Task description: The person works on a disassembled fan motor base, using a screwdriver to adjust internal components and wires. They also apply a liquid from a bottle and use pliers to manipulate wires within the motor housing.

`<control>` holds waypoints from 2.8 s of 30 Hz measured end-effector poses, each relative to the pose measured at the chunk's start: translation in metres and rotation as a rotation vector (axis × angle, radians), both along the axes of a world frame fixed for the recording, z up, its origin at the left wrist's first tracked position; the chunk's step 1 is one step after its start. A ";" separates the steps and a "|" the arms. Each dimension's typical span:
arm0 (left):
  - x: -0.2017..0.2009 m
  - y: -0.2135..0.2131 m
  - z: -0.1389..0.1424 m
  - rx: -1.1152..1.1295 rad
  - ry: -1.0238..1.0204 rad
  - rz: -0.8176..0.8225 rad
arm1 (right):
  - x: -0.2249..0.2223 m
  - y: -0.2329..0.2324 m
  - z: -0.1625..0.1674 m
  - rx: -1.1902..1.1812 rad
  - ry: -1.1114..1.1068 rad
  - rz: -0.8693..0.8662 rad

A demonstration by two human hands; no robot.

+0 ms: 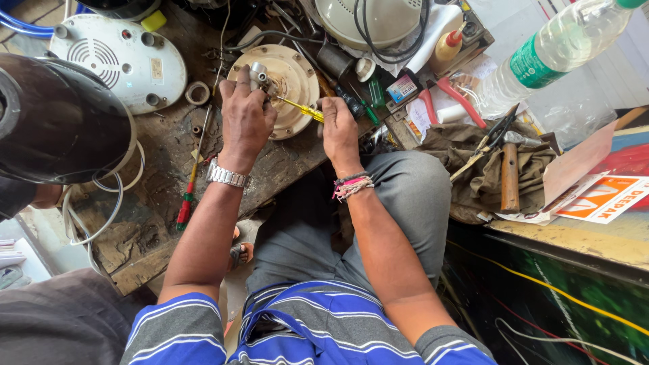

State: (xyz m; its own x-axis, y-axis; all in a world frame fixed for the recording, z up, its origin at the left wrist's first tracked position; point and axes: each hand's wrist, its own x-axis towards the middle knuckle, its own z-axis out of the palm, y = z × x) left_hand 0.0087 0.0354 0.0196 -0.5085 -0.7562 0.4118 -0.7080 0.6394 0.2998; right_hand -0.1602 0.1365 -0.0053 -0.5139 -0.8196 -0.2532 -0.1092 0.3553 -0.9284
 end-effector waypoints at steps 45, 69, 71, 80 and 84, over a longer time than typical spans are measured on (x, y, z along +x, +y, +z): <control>0.005 -0.006 0.000 0.021 0.056 -0.026 | 0.002 -0.002 0.009 -0.076 -0.100 -0.033; 0.005 -0.015 0.004 0.130 0.130 0.032 | 0.011 0.004 0.026 -0.335 0.695 0.135; 0.001 -0.020 0.007 0.173 0.161 0.052 | 0.009 0.004 0.027 -0.290 0.684 0.133; -0.006 -0.063 0.019 0.129 0.051 -0.115 | 0.007 0.008 0.054 -0.406 0.389 0.077; 0.001 -0.074 0.030 0.118 0.128 -0.238 | 0.002 0.002 0.075 -0.474 0.540 0.063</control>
